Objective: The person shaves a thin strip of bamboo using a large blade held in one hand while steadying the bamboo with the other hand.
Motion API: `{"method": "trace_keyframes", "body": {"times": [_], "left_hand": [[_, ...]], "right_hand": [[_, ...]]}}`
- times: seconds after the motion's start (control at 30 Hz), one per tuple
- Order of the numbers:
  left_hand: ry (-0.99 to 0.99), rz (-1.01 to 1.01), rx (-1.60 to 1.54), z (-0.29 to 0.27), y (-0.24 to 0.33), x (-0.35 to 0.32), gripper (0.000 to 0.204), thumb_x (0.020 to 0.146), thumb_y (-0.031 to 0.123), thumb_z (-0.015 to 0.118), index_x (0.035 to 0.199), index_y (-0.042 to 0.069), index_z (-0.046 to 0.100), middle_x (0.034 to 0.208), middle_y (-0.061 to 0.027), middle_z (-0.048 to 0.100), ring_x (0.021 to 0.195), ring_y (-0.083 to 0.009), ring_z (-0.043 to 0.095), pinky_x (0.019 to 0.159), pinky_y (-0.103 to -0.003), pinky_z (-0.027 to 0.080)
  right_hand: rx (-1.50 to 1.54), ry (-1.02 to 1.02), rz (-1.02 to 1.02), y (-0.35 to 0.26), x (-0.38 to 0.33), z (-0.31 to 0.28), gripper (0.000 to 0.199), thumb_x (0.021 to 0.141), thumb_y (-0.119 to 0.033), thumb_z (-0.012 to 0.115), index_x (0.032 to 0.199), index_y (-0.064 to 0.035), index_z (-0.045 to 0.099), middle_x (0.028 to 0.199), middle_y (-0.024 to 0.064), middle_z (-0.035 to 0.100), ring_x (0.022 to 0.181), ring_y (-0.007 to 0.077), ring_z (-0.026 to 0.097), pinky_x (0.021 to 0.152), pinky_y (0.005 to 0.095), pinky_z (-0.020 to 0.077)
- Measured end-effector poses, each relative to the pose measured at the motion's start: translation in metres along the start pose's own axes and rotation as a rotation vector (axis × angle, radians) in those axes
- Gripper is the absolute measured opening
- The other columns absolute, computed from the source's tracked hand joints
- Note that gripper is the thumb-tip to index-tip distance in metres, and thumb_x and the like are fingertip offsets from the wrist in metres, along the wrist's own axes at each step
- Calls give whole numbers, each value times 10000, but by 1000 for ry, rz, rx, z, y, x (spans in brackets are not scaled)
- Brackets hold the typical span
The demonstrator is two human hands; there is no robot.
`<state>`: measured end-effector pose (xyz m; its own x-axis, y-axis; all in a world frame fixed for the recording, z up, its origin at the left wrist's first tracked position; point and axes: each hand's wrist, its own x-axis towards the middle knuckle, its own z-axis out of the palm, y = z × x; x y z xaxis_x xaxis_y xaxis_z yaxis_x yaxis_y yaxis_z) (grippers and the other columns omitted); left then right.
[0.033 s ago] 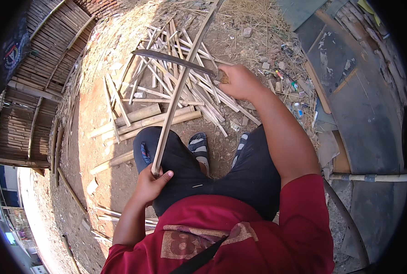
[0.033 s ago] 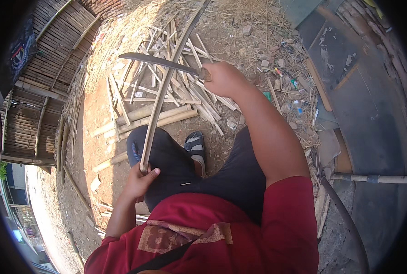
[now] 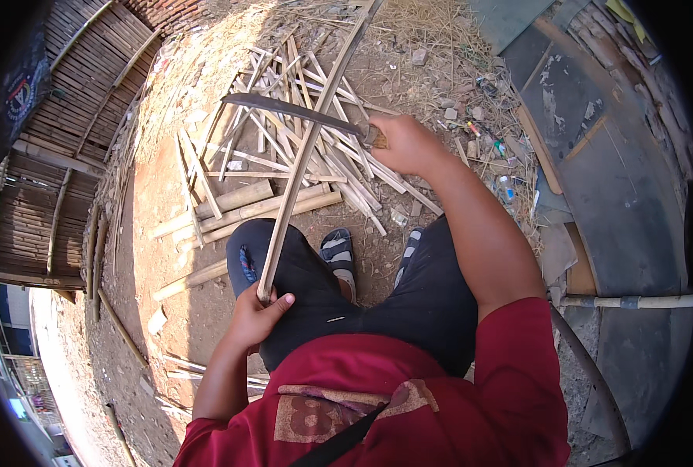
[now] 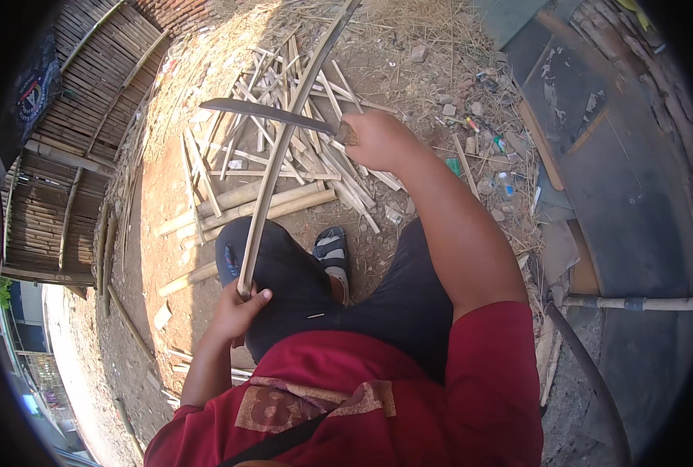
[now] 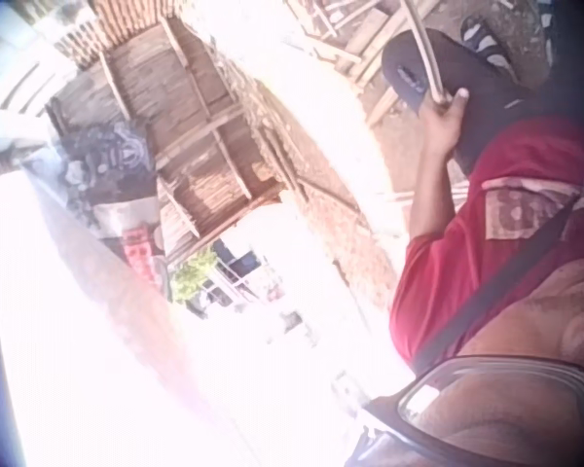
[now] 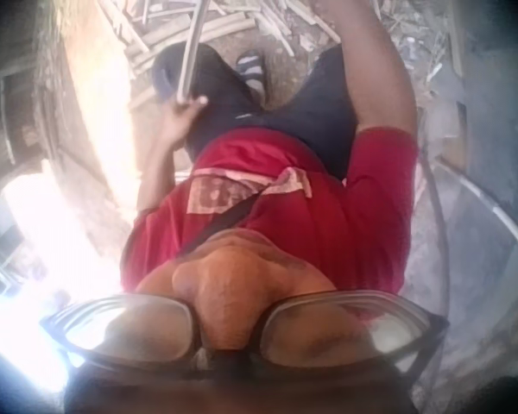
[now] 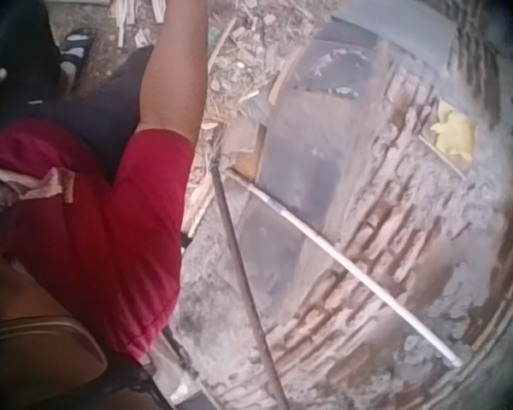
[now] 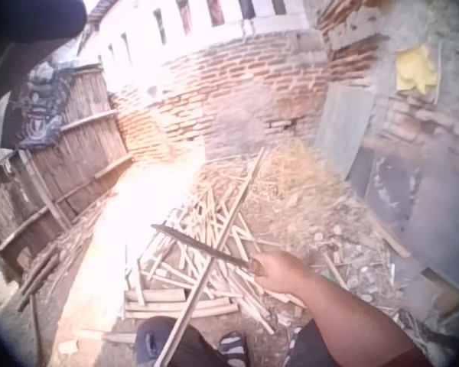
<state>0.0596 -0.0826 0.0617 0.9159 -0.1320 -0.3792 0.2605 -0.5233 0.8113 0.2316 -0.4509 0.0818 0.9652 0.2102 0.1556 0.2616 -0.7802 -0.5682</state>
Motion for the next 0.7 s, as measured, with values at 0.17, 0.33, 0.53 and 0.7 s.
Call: {"method": "trace_keyframes", "body": {"times": [0.17, 0.33, 0.53, 0.7], "left_hand": [[-94, -59, -100, -5, 8, 0, 397, 865, 234, 833, 771, 123, 464, 642, 70, 445, 603, -42, 394, 527, -242, 337], [-171, -51, -91, -19, 4, -4, 387, 866, 213, 829, 776, 124, 463, 645, 74, 448, 598, -37, 396, 521, -237, 333], [-169, -70, -106, -18, 4, -9, 377, 867, 240, 823, 782, 122, 475, 630, 70, 448, 583, -44, 411, 506, -244, 332], [141, 171, 223, -11, 11, -3, 411, 855, 298, 827, 782, 73, 490, 600, -10, 486, 560, -115, 444, 516, -312, 382]], "right_hand": [[-195, -145, -359, -40, -20, 23, 270, 744, -217, 728, 960, -84, 636, 829, 160, 683, 835, 398, 675, 724, 513, 528], [-58, 50, -112, 3, -5, -5, 225, 756, -204, 718, 917, -74, 629, 861, 174, 689, 855, 397, 686, 727, 505, 533], [-124, 15, -220, -26, -20, 1, 305, 762, -222, 727, 1028, -80, 682, 871, 178, 701, 849, 395, 690, 741, 478, 547], [-208, 0, -372, -49, -28, -5, 325, 746, -221, 745, 1028, -80, 669, 791, 183, 676, 781, 399, 675, 673, 466, 525]]}}
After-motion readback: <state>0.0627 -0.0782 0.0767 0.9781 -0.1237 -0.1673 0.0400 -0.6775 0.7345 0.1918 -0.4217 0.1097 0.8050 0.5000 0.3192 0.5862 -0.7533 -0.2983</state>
